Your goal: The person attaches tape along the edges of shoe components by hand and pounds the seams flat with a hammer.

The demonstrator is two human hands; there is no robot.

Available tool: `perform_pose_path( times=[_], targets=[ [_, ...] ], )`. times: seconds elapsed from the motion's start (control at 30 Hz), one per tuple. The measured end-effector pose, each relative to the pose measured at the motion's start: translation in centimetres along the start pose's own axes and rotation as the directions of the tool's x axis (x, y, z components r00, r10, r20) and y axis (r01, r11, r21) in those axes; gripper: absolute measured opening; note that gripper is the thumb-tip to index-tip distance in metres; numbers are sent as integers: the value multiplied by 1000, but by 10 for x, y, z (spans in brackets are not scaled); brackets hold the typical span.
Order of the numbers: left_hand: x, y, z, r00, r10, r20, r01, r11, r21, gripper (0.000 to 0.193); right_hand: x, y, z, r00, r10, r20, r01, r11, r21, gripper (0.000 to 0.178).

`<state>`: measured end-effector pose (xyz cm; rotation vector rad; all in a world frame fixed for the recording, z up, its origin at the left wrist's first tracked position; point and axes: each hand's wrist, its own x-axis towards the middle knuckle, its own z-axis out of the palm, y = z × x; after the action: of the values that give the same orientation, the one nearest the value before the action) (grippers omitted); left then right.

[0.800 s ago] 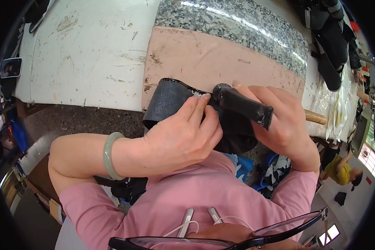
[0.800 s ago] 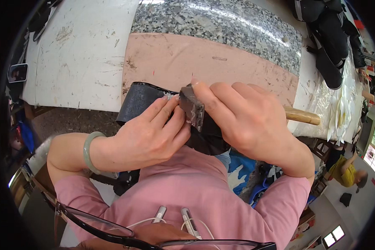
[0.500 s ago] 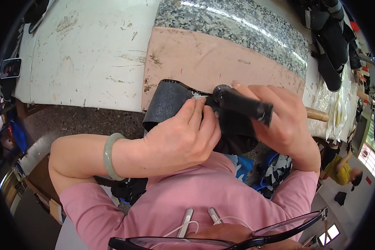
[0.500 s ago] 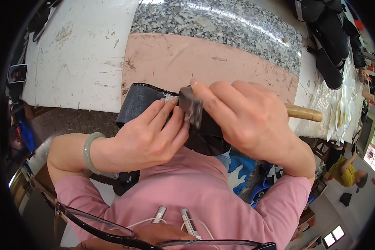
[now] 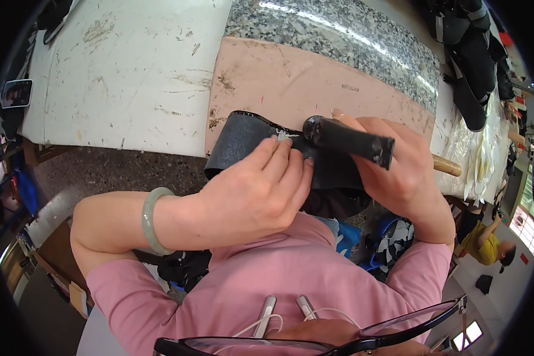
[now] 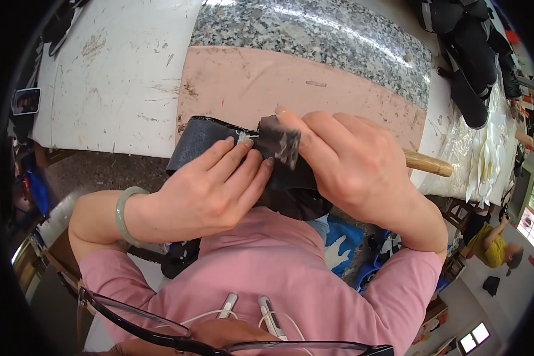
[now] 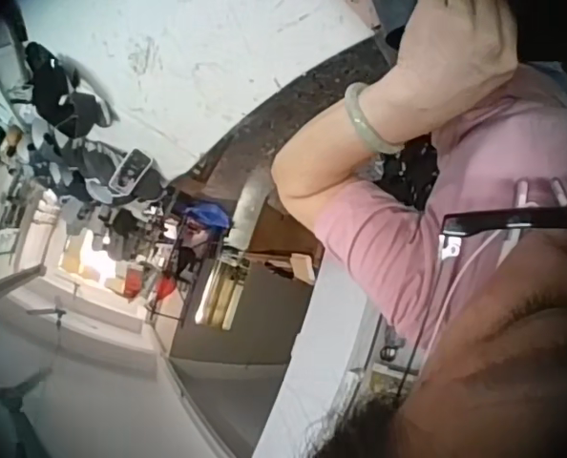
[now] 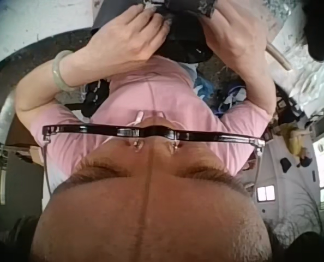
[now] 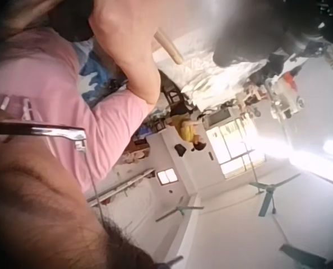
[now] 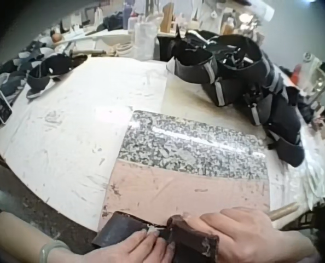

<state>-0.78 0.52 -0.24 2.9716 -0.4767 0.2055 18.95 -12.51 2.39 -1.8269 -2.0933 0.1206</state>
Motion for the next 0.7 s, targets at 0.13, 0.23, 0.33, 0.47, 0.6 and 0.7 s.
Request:
perform_pose_path(
  times=[0.13,0.23,0.33,0.47,0.6,0.7],
  targets=[
    [-9,-6,-2,998,-35,-52,33,999,-36,35,0,0,1,1000,-2,-4,2,1000,10,56],
    [-11,-6,1,999,-25,-46,25,1000,0,34,2,2,-1,1000,2,-11,-2,1000,23,55],
    [-12,-6,2,998,-21,-63,22,1000,8,32,5,2,5,972,-27,-233,43,997,65,46],
    [-15,-6,8,995,-37,-92,36,999,-9,31,13,-5,-2,988,71,139,-87,990,114,30],
    [-15,-6,6,994,-34,-104,33,999,-6,30,14,3,14,991,-36,-126,49,994,102,36],
    [-17,-10,6,990,-37,-134,31,998,-47,30,14,-5,21,997,-20,-77,26,997,69,40]
  ],
)
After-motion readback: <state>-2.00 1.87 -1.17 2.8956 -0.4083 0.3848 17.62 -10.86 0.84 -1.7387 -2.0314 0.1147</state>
